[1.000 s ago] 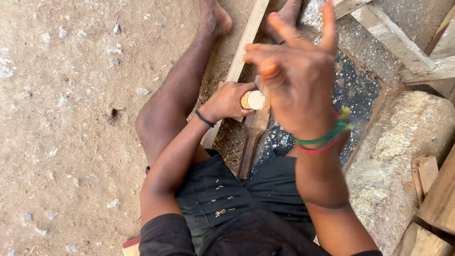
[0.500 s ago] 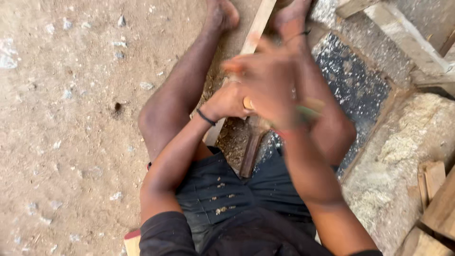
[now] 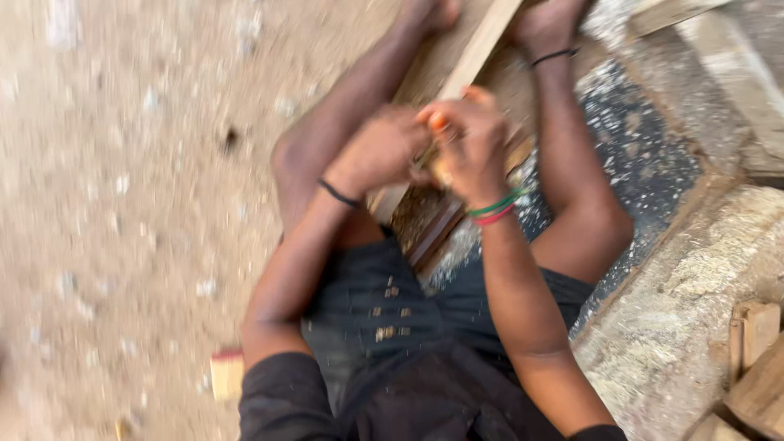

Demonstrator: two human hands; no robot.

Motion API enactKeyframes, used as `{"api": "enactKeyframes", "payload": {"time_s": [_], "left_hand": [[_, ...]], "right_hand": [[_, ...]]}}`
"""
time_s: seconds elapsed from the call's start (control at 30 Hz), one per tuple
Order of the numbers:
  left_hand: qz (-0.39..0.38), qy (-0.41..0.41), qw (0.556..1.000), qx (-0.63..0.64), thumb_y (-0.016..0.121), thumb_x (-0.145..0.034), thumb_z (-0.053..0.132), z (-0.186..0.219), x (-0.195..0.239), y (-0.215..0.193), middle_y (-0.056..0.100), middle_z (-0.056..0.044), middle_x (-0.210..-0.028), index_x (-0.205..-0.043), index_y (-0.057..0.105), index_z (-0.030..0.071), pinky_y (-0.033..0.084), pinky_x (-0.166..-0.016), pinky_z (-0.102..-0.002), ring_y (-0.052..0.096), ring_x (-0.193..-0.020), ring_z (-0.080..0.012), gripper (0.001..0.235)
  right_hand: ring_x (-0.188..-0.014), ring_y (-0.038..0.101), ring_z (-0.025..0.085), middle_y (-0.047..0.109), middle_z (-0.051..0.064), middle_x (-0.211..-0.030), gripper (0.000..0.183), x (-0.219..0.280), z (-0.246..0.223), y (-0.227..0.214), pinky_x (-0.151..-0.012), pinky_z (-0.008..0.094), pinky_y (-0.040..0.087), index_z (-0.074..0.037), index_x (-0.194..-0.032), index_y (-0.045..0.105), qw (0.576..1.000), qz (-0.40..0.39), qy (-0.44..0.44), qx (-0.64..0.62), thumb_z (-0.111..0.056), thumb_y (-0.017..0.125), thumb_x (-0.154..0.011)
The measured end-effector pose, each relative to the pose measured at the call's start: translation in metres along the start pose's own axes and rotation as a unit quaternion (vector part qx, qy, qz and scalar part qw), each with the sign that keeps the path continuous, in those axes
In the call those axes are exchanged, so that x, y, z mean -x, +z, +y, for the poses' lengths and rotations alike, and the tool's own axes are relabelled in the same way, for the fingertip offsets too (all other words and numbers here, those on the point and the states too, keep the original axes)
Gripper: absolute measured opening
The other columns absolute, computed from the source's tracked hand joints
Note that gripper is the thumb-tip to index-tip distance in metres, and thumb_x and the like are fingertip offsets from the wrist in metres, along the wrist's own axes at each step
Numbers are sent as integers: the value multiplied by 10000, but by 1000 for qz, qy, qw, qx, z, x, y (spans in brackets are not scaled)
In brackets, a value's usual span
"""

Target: The person sits on the ground and uses a wooden mallet to strike a chisel, carving a groove into a long piece of wood held between their feet. They repeatedly adjust the chisel and wood position to continue the carving process.

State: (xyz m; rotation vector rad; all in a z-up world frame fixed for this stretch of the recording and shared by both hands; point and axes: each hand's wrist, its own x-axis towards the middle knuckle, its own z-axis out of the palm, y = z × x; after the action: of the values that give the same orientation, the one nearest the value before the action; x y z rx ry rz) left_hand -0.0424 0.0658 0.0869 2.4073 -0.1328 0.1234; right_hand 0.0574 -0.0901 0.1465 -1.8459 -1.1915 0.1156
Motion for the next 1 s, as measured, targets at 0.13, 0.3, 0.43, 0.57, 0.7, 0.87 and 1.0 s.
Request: {"api": "enactKeyframes", "payload": {"time_s": [0.13,0.3,0.43,0.57,0.7,0.87,1.0], "left_hand": [[245,-50,968,-22,868,-914,405,14,128,-40,602,-164,-1426,-1350,616,41,472,-1137,-449,589,-1322,-373,622],[232,-119,965,-3,789,-766,682,73,274,45,510,-218,-1479,-1301,579,64,336,-1156,-615,467,-1398,-427,845],[259,-226,939,17,761,-814,584,116,312,122,373,-228,-1612,-1444,509,68,260,-1240,-624,289,-1525,-489,852],[273,-198,939,65,785,-833,563,101,316,132,355,-214,-1634,-1465,510,96,263,-1257,-596,267,-1550,-476,833],[282,-194,936,82,771,-868,511,94,315,131,367,-205,-1635,-1439,530,98,244,-1267,-598,267,-1554,-468,745],[299,-197,929,91,718,-912,460,90,319,137,372,-207,-1630,-1409,535,96,229,-1269,-585,280,-1550,-458,642],[297,-190,933,76,679,-935,482,88,319,138,365,-205,-1633,-1435,508,94,229,-1279,-583,272,-1559,-452,655]], "right_hand": [[-908,688,305,741,113,-950,614,7,13,-13,-1082,485,455,-50,-998,734,995,-2,-30,94,-588,484,-1156],[-938,706,320,733,145,-948,553,1,28,-22,-904,435,504,-4,-1009,739,994,15,-9,105,-527,599,-1122],[-938,712,305,733,155,-959,560,2,22,-25,-878,423,510,22,-1023,736,996,13,7,90,-518,656,-1145],[-990,695,314,730,174,-1040,513,22,8,-33,-1060,537,444,40,-1098,726,989,60,-120,66,-433,543,-1177],[-1127,710,292,724,148,-1177,606,105,20,-83,-1109,450,521,26,-1176,681,979,195,-24,51,-562,547,-1114],[-1315,646,303,626,194,-1430,645,270,43,-140,-1164,436,512,50,-1435,525,934,300,164,101,-508,616,-1125],[-1636,247,334,283,211,-1776,743,392,38,-108,-1335,533,178,29,-1687,233,875,135,301,354,-314,549,-1109]]}}
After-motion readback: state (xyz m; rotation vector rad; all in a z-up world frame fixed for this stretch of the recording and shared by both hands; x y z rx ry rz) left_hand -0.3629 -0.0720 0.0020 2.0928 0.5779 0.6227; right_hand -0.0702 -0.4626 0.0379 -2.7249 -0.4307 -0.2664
